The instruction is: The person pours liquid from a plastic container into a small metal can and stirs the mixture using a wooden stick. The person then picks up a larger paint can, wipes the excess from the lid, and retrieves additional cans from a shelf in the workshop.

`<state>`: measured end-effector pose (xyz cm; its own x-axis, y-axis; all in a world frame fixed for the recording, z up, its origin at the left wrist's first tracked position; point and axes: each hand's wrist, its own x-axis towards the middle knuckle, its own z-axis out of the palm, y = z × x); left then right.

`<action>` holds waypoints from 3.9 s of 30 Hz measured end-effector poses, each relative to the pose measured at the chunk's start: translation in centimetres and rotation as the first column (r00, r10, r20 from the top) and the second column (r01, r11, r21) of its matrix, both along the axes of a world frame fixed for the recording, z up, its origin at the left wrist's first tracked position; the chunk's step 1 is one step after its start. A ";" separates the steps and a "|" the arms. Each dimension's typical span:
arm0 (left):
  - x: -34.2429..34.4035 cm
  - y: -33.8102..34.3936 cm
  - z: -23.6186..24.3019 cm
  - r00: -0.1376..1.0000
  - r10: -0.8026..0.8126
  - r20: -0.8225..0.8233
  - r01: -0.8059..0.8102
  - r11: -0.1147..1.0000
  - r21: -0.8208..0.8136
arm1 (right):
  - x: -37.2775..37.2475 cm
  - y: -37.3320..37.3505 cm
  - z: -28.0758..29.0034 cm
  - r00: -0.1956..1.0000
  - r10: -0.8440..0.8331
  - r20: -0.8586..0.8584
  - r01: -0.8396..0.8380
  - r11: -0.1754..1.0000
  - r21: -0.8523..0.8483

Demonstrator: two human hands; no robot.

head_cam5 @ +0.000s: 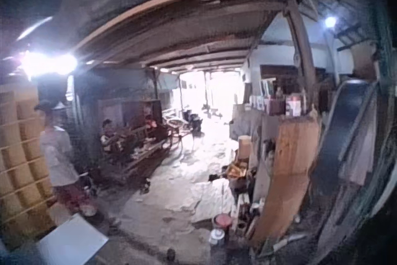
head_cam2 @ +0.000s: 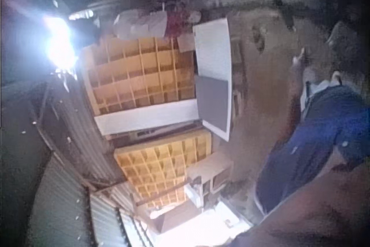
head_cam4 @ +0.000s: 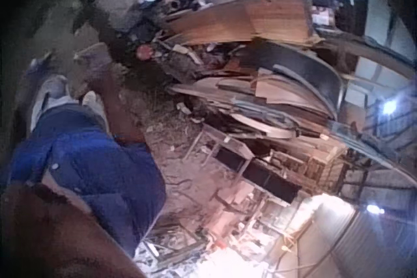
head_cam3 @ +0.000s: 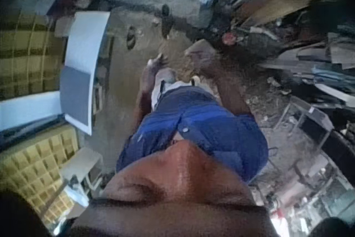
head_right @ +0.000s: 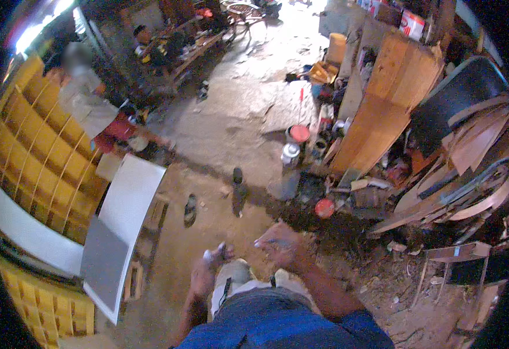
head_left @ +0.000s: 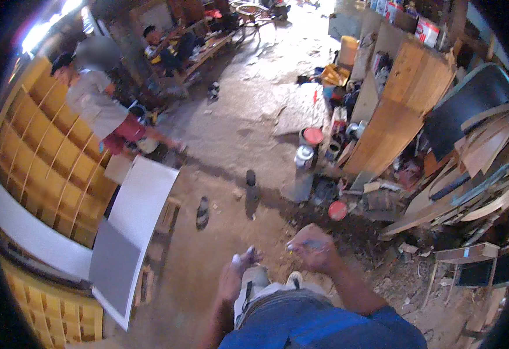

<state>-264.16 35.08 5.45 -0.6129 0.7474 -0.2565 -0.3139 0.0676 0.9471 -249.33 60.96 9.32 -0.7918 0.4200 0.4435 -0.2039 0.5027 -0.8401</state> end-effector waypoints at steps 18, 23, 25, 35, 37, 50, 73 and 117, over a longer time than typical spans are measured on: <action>-36.9 29.8 1.5 0.759 -0.613 -0.220 0.641 0.762 0.088 | -27.2 15.1 1.7 0.813 -0.582 0.015 0.581 0.813 0.035; -41.9 39.2 2.2 0.615 -0.757 -0.221 0.738 0.651 -0.178 | -30.5 21.0 0.7 0.729 -0.682 0.057 0.677 0.731 0.088; -43.2 43.7 3.9 0.548 -0.792 -0.267 0.766 0.604 -0.219 | -32.2 24.6 -0.3 0.697 -0.715 0.051 0.714 0.699 0.039; -54.1 64.1 6.9 0.557 -0.680 -0.477 0.728 0.676 -0.112 | -47.9 46.4 -0.2 0.800 -0.599 0.012 0.598 0.800 0.047; -56.3 67.1 4.9 0.576 -0.642 -0.507 0.714 0.697 -0.072 | -50.1 49.4 0.8 0.877 -0.480 -0.012 0.478 0.876 -0.062; -65.3 89.4 1.4 0.659 -0.688 -0.304 0.721 0.693 -0.008 | -57.1 61.6 3.9 0.899 -0.404 0.169 0.430 0.743 -0.512; -77.0 113.8 2.9 0.048 -0.797 -0.602 0.956 0.211 -0.204 | -65.0 75.8 7.2 0.108 -0.967 0.229 0.989 0.128 0.072; -58.8 171.0 13.0 0.081 -0.397 -0.914 0.992 -0.059 0.114 | -39.3 115.8 31.5 -0.830 -0.305 -0.467 0.108 -0.909 0.402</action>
<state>-322.91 206.12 18.45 0.7170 0.4344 0.5452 -0.0522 -0.7465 0.6634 -288.62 176.76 40.86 0.4600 -0.0146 0.8878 0.6829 -0.6333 -0.3642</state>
